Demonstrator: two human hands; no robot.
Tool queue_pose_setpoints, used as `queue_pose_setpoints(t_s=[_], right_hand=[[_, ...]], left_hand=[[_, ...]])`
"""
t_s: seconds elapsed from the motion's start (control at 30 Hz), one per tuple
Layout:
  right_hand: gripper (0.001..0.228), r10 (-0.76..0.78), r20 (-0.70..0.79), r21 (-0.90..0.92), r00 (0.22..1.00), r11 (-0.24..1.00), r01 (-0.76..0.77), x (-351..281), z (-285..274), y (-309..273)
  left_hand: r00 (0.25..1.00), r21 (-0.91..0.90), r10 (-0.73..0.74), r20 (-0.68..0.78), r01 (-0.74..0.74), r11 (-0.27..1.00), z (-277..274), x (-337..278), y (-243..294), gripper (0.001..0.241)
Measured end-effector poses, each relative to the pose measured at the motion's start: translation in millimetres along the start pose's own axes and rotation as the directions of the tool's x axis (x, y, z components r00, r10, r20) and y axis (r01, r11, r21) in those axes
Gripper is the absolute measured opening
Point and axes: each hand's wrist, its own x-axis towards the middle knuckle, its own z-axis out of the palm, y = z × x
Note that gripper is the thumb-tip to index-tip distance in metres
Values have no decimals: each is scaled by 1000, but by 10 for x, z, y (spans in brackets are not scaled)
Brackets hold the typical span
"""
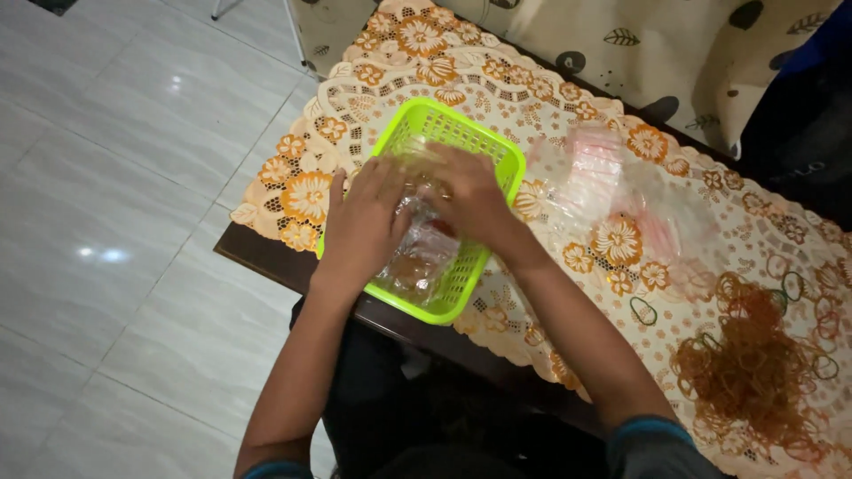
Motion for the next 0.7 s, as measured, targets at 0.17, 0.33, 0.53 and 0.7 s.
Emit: queue_pose_setpoints(t_s=[0.17, 0.33, 0.53, 0.7], right_hand=[[42, -2, 329, -40, 944, 999, 16, -93, -88, -248], [57, 83, 559, -129, 825, 992, -12, -31, -64, -300], [82, 193, 657, -176, 728, 979, -101, 7, -18, -267], [90, 168, 630, -116, 759, 986, -121, -82, 178, -42]], left_hand=[[995, 68, 16, 99, -22, 997, 242, 28, -113, 47], [979, 113, -30, 203, 7, 994, 340, 124, -121, 55], [956, 129, -88, 281, 53, 990, 285, 174, -28, 59], [938, 147, -133, 321, 89, 985, 239, 206, 39, 62]])
